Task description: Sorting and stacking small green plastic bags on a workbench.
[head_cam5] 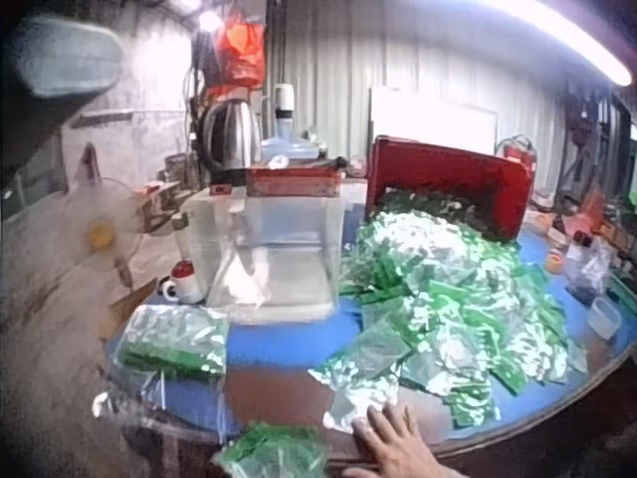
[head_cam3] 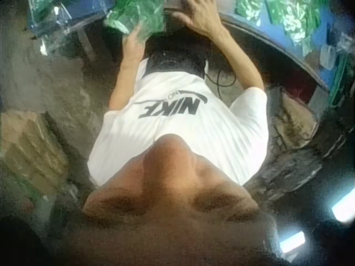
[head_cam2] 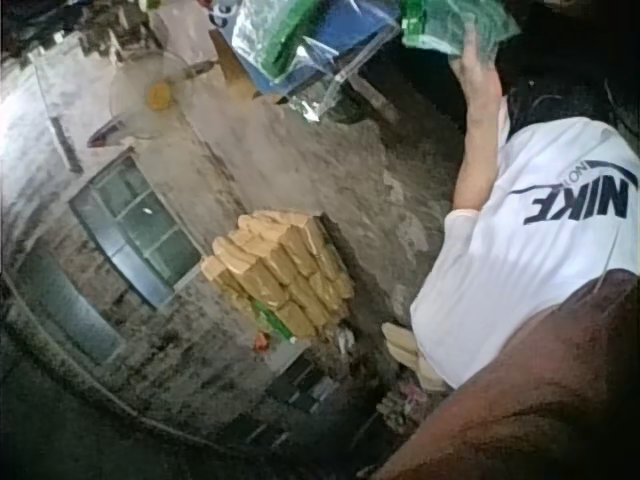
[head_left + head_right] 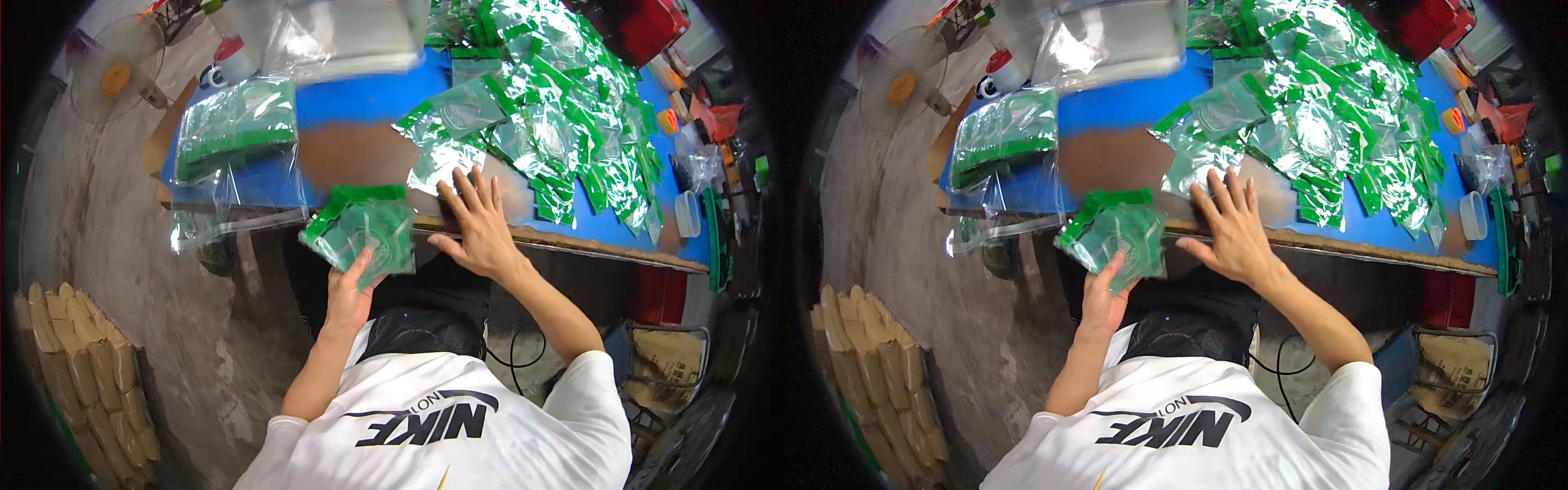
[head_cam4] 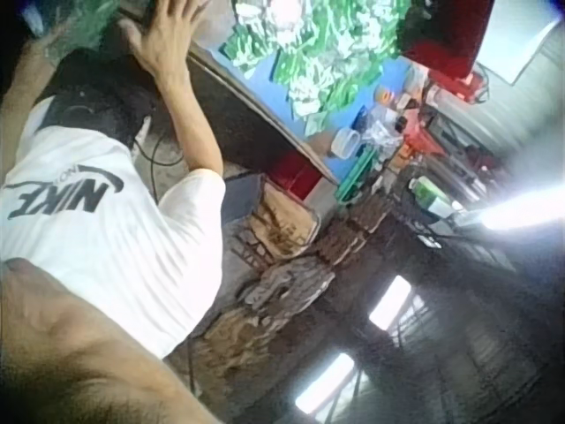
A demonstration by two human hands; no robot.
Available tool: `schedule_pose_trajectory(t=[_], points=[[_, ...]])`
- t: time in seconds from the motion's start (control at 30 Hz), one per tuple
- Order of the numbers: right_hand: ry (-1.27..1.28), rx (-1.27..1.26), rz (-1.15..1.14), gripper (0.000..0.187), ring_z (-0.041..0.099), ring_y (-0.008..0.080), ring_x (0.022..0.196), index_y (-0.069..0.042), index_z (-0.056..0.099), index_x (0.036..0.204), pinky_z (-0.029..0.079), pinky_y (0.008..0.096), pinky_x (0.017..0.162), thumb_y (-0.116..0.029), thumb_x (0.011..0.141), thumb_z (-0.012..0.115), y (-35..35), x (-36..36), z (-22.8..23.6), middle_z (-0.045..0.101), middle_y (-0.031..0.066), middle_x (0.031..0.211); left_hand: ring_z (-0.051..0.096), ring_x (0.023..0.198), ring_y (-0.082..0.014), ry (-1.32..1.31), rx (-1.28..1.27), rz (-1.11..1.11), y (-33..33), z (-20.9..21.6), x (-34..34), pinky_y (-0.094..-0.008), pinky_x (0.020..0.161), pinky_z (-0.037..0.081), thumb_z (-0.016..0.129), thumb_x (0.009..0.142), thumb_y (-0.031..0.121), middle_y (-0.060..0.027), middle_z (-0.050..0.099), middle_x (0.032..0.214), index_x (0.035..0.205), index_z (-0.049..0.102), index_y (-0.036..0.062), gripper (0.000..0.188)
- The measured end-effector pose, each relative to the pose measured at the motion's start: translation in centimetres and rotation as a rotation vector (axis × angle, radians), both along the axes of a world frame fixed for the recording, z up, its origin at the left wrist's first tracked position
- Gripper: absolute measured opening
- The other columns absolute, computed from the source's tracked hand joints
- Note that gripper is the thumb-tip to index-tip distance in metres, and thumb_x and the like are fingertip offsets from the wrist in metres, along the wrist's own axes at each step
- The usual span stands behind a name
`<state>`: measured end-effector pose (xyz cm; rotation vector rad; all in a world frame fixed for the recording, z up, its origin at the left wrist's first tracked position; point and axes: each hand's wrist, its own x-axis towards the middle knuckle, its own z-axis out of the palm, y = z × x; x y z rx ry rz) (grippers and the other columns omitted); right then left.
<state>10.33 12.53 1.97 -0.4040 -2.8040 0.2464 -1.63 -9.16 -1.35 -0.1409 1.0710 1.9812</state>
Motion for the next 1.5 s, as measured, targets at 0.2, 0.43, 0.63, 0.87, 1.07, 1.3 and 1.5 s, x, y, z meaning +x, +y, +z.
schedule_pose_trajectory(t=[0.2,0.43,0.63,0.87,1.07,1.3,1.5], points=[[0.098,-0.512,0.487,0.047,0.047,0.0448,0.129,0.002,0.055,0.123,0.033,0.0496,0.113,-0.033,0.093,0.061,-0.9,-1.7,-0.2,0.053,0.0261,0.135,0.064,0.106,-0.0195,0.163,-0.074,-0.151,0.2,-0.1,-1.3,-0.0368,0.092,0.053,0.070,0.090,0.005,-0.0112,0.065,0.120,0.127,0.057,-0.0031,0.040],[0.047,-0.099,0.127,0.065,0.032,0.0500,0.138,0.004,0.049,0.137,0.024,0.0581,0.115,-0.044,0.093,0.059,-0.1,-2.3,0.4,0.044,0.0288,0.144,0.064,0.107,-0.0206,0.079,0.044,-0.047,0.4,0.3,-2.1,-0.0368,0.090,0.054,0.071,0.090,0.008,-0.0084,0.064,0.119,0.128,0.055,0.0028,0.042],[0.190,-0.549,0.193,0.040,0.055,0.0441,0.118,0.003,0.055,0.128,0.044,0.0474,0.101,-0.020,0.096,0.056,-0.6,-5.1,2.4,0.056,0.0263,0.129,0.063,0.111,-0.0220,0.029,0.057,0.004,1.3,0.4,-1.2,-0.0405,0.093,0.054,0.069,0.091,0.008,-0.0070,0.063,0.119,0.129,0.054,0.0056,0.042],[0.137,0.103,-0.215,0.047,0.040,0.0474,0.133,-0.001,0.054,0.131,0.030,0.0525,0.113,-0.035,0.098,0.055,3.7,-6.9,-1.6,0.048,0.0273,0.139,0.056,0.125,-0.0255,-0.117,0.273,0.003,-1.1,1.8,-0.5,-0.0492,0.107,0.046,0.064,0.093,0.006,-0.0086,0.057,0.133,0.137,0.047,0.0069,0.047],[0.280,-0.339,0.208,0.026,0.054,0.0418,0.120,-0.001,0.058,0.114,0.045,0.0460,0.101,-0.006,0.090,0.065,2.2,-6.1,-0.6,0.059,0.0211,0.126,0.058,0.122,-0.0247,-0.094,0.217,0.011,0.7,1.8,-0.6,-0.0480,0.106,0.047,0.065,0.094,0.007,-0.0065,0.058,0.129,0.135,0.049,0.0075,0.045],[-0.034,-0.847,0.294,0.028,0.065,0.0274,0.101,-0.001,0.057,0.118,0.053,0.0342,0.082,-0.001,0.090,0.057,0.4,-5.8,1.4,0.064,0.0159,0.112,0.060,0.114,-0.0213,0.018,0.055,0.036,1.0,0.6,-0.9,-0.0394,0.099,0.050,0.068,0.090,0.002,-0.0068,0.060,0.125,0.133,0.051,0.0044,0.047],[0.141,0.295,-0.298,0.057,0.035,0.0411,0.139,0.000,0.058,0.129,0.026,0.0566,0.113,-0.048,0.099,0.049,11.3,-10.6,2.1,0.048,0.0208,0.145,0.056,0.122,-0.0231,-0.038,0.058,-0.026,0.2,0.1,-1.2,-0.0424,0.105,0.046,0.067,0.088,-0.003,-0.0072,0.058,0.130,0.136,0.050,0.0063,0.052]])
